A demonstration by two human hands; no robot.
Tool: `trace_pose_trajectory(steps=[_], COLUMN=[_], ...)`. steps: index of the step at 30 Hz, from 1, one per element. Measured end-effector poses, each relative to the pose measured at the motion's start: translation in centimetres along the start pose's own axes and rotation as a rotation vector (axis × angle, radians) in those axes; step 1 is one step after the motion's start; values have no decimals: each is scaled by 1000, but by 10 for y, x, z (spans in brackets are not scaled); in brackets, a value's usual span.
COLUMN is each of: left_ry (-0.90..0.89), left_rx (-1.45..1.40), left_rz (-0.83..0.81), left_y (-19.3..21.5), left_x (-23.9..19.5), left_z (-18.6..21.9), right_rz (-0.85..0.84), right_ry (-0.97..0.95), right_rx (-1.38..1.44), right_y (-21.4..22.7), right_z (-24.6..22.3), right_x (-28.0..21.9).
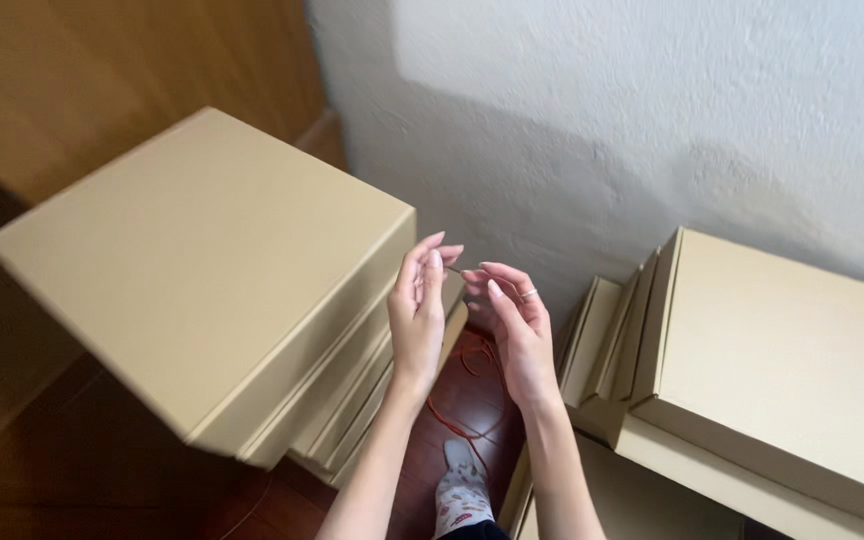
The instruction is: The person folds a gray shirt and places it on a hanger. They then handle a plastic bag and a cardboard box, placing the bag inside. Finally, they remove a pink garment from a plastic bag and place it on a hanger.
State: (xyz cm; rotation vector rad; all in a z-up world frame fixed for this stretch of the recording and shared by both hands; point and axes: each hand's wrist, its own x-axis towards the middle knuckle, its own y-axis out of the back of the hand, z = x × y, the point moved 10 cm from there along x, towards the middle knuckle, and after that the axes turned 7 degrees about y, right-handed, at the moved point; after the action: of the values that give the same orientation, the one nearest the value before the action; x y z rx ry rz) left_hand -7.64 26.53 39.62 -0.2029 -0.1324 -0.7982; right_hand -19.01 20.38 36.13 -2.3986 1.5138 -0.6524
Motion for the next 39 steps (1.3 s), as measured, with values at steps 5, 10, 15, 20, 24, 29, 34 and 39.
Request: trace_pose_trajectory(steps=[5, 10, 15, 20, 24, 29, 34, 39], left_ry=[-85, -133, -46, 118, 212, 355, 424, 401], left_rx=[-10, 110, 368, 427, 588, 453, 251, -24], left_rz=[122, 211, 300, 480, 498, 508, 604, 729], left_y=[66, 158, 241, 316, 331, 322, 314, 294], left_x=[-19, -39, -69, -65, -53, -30, -6, -1], left_z=[63, 97, 121, 80, 60, 43, 28, 43], right_rz=[-199, -460, -779, -974, -1060, -1109, -1111, -950], right_ry=[149, 316, 499, 502, 465, 221, -100, -552], right_rx=[-155, -367, -707, -873, -1052, -1108, -1032, -488], right_y=[-59, -127, -181, -213, -221, -221, -215, -210], right_z=[-51, -72, -61, -25, 30, 74, 75, 78], right_x=[-16, -36, -32, -3, 53, 102, 120, 110])
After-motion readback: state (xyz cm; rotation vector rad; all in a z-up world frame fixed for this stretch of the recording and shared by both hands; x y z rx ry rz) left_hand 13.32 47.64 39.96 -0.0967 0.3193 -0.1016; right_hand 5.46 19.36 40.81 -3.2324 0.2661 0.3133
